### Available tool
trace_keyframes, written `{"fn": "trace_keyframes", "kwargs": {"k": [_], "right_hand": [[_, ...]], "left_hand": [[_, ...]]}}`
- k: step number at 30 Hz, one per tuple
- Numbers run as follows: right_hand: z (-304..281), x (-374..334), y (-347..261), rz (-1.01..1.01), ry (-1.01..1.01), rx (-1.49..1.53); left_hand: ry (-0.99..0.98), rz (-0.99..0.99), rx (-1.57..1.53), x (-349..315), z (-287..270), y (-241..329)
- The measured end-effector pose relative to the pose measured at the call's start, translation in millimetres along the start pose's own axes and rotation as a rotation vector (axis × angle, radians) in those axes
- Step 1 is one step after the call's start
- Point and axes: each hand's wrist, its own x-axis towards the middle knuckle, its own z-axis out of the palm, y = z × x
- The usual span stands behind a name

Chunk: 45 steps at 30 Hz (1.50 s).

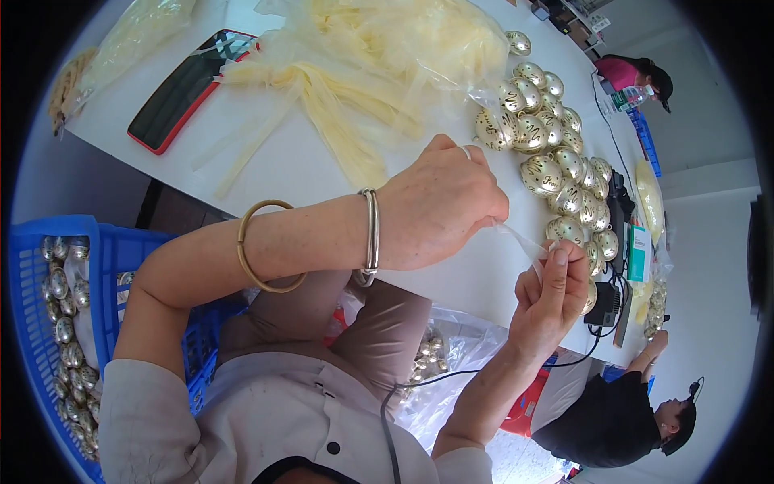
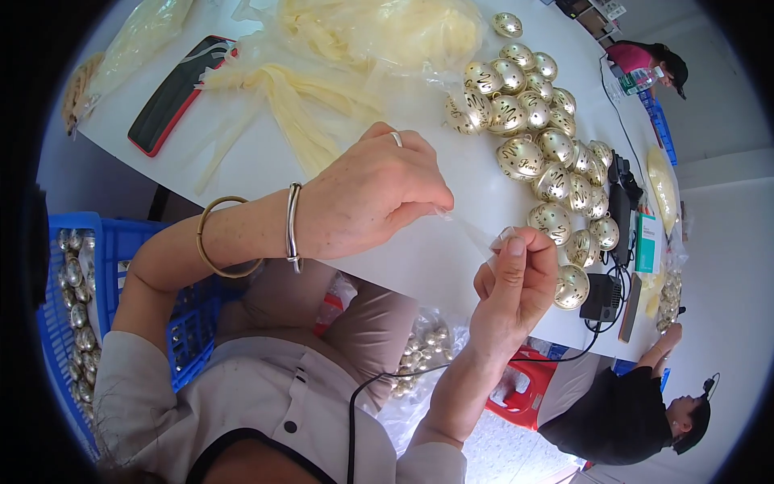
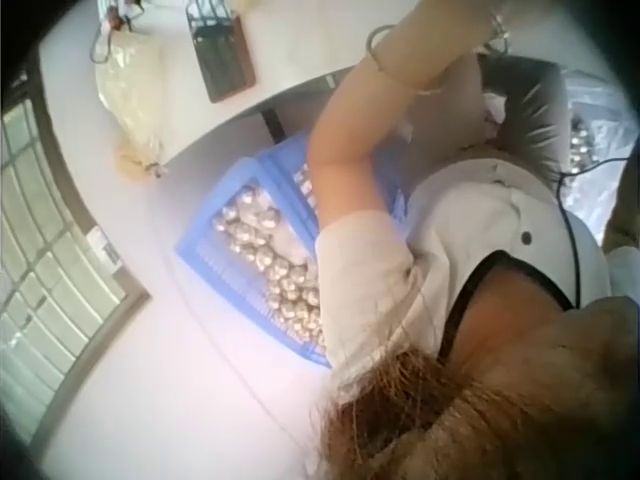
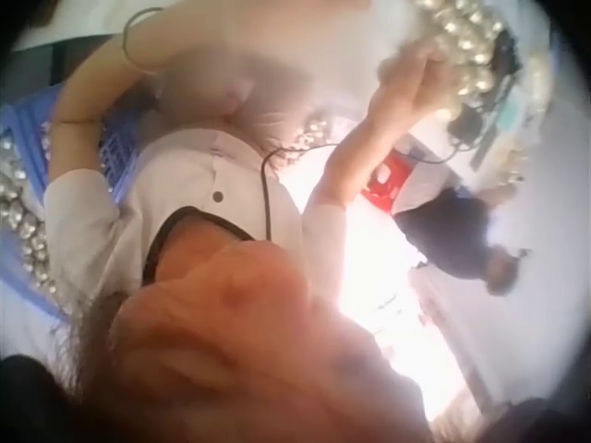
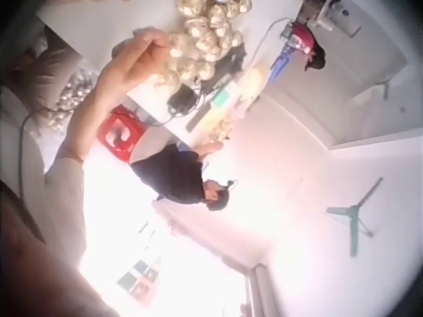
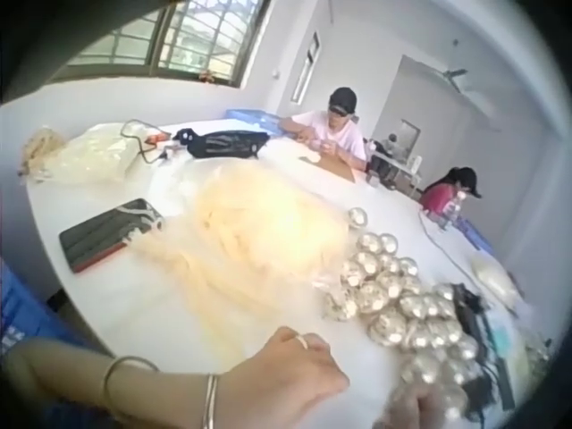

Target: Manually stringing gold-colored decorative ornaments at a workstation.

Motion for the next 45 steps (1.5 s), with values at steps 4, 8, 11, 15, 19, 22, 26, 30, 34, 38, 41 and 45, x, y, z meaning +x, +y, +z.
{"fn": "trace_keyframes", "kwargs": {"k": [4, 8, 11, 15, 19, 22, 26, 30, 34, 38, 41, 45], "right_hand": [[-3, -8, -2, 0.084, 0.048, -0.013], [-11, -18, 0, 0.093, 0.091, -0.113], [-18, -25, 2, 0.055, 0.040, -0.176], [-18, -33, -3, -0.020, 0.079, -0.290], [-28, -39, 1, -0.183, 0.216, -0.415], [-33, -44, 2, -0.270, 0.090, -0.558], [-31, -59, 13, -0.305, -0.009, -0.769], [-7, -76, 25, -0.180, 0.188, -0.700], [1, -69, 31, -0.774, -0.024, -0.980], [2, -68, 30, -0.755, -0.083, -1.037], [4, -69, 34, -0.686, -0.058, -1.069], [11, -70, 34, -0.653, -0.054, -1.080]], "left_hand": [[-0.087, 0.002, -0.076, 5, -1, 2], [-0.184, -0.022, -0.022, 9, -9, 6], [-0.306, -0.015, 0.065, 13, -13, 11], [-0.332, 0.109, 0.126, 12, -10, 11], [-0.431, 0.221, 0.151, 13, -12, 9], [-0.410, 0.124, 0.071, 14, -15, 5], [-0.276, 0.133, 0.054, 14, -6, 0], [-0.201, 0.142, 0.089, 13, -5, 3], [-0.247, 0.083, 0.165, 14, -8, 6], [-0.261, 0.058, 0.169, 14, -6, 9], [-0.246, 0.059, 0.156, 12, -4, 8], [-0.249, 0.059, 0.177, 12, -7, 7]]}}
